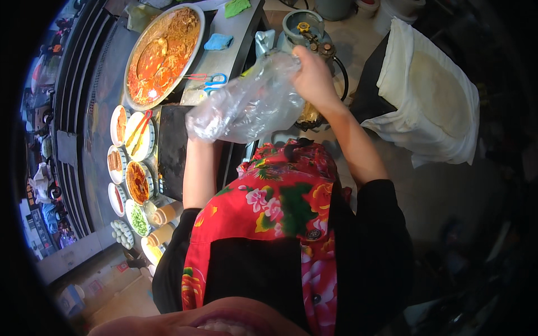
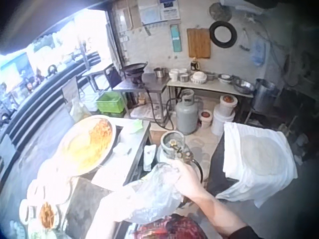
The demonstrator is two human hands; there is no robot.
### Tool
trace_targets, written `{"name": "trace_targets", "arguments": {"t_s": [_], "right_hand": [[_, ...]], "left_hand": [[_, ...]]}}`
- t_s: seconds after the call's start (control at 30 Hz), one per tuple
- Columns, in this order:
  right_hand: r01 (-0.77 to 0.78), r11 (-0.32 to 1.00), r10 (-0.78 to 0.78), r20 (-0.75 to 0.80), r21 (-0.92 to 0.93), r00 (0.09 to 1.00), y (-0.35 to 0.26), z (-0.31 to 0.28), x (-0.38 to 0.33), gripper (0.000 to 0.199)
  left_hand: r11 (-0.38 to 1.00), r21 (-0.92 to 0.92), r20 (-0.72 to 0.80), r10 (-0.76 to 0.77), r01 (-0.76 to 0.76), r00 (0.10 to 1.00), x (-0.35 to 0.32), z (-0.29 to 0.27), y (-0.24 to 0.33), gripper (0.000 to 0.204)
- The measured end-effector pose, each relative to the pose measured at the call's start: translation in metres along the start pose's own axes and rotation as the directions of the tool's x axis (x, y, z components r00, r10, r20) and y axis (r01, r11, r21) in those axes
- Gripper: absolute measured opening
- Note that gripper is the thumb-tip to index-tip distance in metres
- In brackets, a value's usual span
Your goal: The person stirs a pot of seasoned ground meat, then moves to a prep counter to assemble a wrap. They place a thin flatbread on a board, add meat, noodles, and chopped vegetables using tongs and a ladle, then fold the wrap and place it into a plastic bag.
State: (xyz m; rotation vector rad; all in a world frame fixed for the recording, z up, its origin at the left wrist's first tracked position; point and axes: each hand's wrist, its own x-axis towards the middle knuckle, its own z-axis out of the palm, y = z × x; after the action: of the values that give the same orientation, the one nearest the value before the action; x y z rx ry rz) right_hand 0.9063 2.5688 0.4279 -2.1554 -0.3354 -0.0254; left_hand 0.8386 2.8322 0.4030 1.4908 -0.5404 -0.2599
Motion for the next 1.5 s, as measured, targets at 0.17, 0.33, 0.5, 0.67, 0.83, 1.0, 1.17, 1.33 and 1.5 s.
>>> {"name": "trace_targets", "arguments": {"t_s": [0.17,0.33,0.5,0.67,0.83,1.0,1.17,1.33,1.5], "right_hand": [[-0.374,0.581,0.043,0.432,0.723,0.901,-0.004,-0.005,-0.008,0.024],[-0.327,0.205,0.134,0.305,0.922,0.943,0.023,-0.028,-0.011,0.027],[0.130,0.991,-0.129,-0.052,0.017,0.990,0.018,0.014,-0.017,0.032],[-0.183,0.882,0.094,0.218,0.434,0.971,0.020,0.008,-0.020,0.030],[-0.488,0.187,-0.198,0.520,0.852,0.831,0.042,-0.025,-0.041,0.035],[-0.195,0.025,0.176,0.188,0.980,0.966,0.046,-0.003,-0.062,0.030],[-0.083,0.450,0.293,-0.060,0.889,0.954,0.050,0.017,-0.061,0.020],[-0.169,0.442,0.417,-0.035,0.881,0.908,0.066,0.009,-0.063,0.019],[-0.234,0.334,0.410,0.083,0.913,0.908,0.069,-0.002,-0.059,0.022]], "left_hand": [[0.861,0.389,-0.226,-0.254,0.327,0.940,-0.006,-0.012,-0.026,0.038],[0.077,-0.997,0.005,-0.192,0.020,0.981,-0.005,-0.047,-0.029,0.065],[0.383,-0.916,0.080,-0.121,0.121,0.989,0.020,-0.018,-0.014,0.077],[0.701,-0.710,-0.258,-0.343,0.064,0.903,0.038,-0.016,-0.012,0.031],[0.158,-0.959,-0.245,-0.055,-0.234,0.968,0.023,-0.052,-0.036,0.039],[0.184,-0.973,-0.175,-0.179,-0.142,0.968,0.001,-0.030,-0.068,0.054],[0.257,-0.898,-0.393,-0.110,-0.356,0.913,-0.003,-0.030,-0.074,0.069],[0.159,-0.953,-0.274,-0.091,-0.258,0.957,-0.015,-0.032,-0.060,0.063],[0.910,-0.316,-0.434,-0.390,0.269,0.812,-0.028,-0.017,-0.059,0.038]]}}
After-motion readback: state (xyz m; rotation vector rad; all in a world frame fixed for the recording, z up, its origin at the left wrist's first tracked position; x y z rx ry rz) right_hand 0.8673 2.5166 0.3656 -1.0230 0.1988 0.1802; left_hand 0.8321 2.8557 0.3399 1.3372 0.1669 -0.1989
